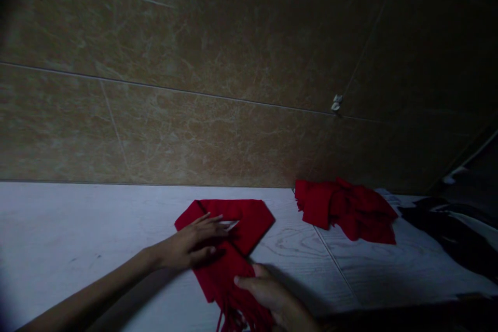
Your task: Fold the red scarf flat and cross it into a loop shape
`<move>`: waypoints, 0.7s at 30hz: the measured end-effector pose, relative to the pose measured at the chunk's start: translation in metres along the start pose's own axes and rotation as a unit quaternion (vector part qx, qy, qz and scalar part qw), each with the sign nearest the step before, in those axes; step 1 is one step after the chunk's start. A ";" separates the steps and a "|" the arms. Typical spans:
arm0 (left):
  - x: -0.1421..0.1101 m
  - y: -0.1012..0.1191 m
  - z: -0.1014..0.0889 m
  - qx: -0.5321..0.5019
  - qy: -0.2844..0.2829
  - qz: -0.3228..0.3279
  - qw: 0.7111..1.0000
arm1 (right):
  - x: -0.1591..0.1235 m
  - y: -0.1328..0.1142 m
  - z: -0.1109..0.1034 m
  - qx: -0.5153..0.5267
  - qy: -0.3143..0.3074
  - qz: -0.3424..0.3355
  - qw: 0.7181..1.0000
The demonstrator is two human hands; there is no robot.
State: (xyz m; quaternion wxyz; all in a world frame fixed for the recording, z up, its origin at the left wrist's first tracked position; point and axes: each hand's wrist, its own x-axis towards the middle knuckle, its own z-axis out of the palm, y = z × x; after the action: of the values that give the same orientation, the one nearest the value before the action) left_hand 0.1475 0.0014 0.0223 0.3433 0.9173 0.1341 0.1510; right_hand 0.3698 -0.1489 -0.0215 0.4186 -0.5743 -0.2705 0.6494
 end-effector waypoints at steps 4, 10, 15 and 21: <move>-0.009 0.003 0.005 -0.036 -0.029 0.023 0.999 | -0.004 -0.012 0.001 0.007 -0.030 0.003 1.000; 0.005 -0.005 0.026 -0.257 0.094 -0.030 0.961 | 0.001 -0.069 0.035 0.026 -0.069 -0.064 0.995; 0.027 -0.034 0.025 -0.595 0.297 -0.116 0.738 | 0.004 -0.099 0.057 0.086 -0.087 -0.158 0.980; 0.027 -0.045 0.012 -0.761 0.329 -0.146 0.540 | -0.015 -0.015 0.007 0.216 0.039 -0.126 0.968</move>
State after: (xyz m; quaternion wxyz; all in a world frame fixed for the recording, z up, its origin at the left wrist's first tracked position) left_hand 0.1704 0.0368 -0.0111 0.8611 0.1646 0.2045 0.4355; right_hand 0.3662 -0.1533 0.0008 0.6212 -0.4563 -0.1779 0.6117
